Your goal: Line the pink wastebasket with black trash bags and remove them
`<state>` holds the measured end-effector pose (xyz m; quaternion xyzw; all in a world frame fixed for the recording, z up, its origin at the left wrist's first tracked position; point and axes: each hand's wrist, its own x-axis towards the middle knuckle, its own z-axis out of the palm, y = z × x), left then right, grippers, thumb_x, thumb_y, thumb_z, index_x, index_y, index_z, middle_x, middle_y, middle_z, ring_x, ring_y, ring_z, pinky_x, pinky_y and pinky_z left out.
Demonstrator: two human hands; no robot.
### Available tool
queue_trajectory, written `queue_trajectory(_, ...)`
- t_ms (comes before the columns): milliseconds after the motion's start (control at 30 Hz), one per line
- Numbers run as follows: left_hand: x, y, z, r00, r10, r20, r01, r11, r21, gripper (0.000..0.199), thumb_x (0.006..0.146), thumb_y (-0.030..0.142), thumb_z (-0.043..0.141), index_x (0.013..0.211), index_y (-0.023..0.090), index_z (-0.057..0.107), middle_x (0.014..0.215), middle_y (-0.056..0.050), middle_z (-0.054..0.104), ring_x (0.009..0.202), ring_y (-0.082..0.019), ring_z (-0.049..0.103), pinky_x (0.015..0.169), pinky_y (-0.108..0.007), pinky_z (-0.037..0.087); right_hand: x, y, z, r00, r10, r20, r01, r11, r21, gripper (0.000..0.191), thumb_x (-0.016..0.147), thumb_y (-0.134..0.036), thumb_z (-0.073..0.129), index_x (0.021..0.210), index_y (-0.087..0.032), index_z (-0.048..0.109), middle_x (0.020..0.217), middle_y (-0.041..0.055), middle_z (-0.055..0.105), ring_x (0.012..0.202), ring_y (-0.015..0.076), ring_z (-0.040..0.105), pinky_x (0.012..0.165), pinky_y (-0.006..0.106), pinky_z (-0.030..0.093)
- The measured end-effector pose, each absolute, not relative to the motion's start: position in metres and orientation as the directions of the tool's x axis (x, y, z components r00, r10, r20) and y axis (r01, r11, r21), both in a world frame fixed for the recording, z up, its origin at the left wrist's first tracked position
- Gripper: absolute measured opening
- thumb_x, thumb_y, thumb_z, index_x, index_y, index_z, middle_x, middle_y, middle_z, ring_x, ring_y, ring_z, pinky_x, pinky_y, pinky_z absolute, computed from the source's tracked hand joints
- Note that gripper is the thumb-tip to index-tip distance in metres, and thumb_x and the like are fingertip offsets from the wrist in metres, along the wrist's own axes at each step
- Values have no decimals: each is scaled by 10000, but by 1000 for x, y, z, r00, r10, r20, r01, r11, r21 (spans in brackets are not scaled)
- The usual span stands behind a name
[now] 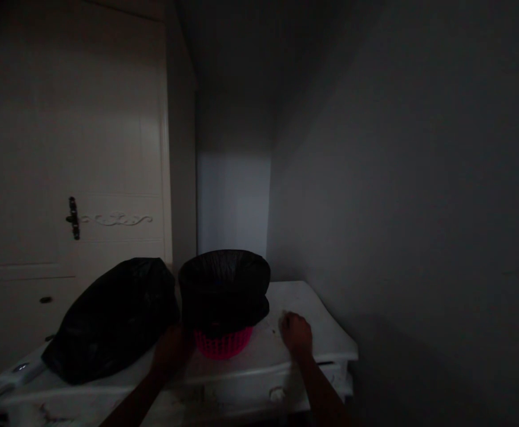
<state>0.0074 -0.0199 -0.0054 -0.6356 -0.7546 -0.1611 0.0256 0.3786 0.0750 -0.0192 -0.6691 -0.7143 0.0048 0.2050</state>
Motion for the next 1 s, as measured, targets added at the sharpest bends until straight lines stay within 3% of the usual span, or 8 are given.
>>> queue_trajectory(167,10,-21,0,-193,954,229,960,135,244,358,1013,252,412,1168,169,724,1197,-154,767,1108,-275,727,875,-334,503,378,73,-18,-3,958,288,956,87,-279,377,1049,-267,405,1130,-155,756,1175,137,781,1091,241,724,910,298,480)
queue_trajectory(500,7,-20,-3,-181,951,250,973,137,184,357,1005,250,434,1177,159,734,1246,-166,751,1179,-286,703,931,-335,507,378,75,-19,-10,955,296,953,99,-286,358,1039,-267,427,1090,-169,768,1140,135,791,1067,236,736,882,292,486)
queue_trajectory(1000,10,-23,0,-212,952,221,956,156,247,356,1006,254,434,1206,168,715,1235,-160,757,1193,-284,697,955,-331,488,380,79,-25,-18,950,311,958,105,-267,355,1049,-258,424,1112,-165,760,1155,132,782,1077,226,727,887,287,471)
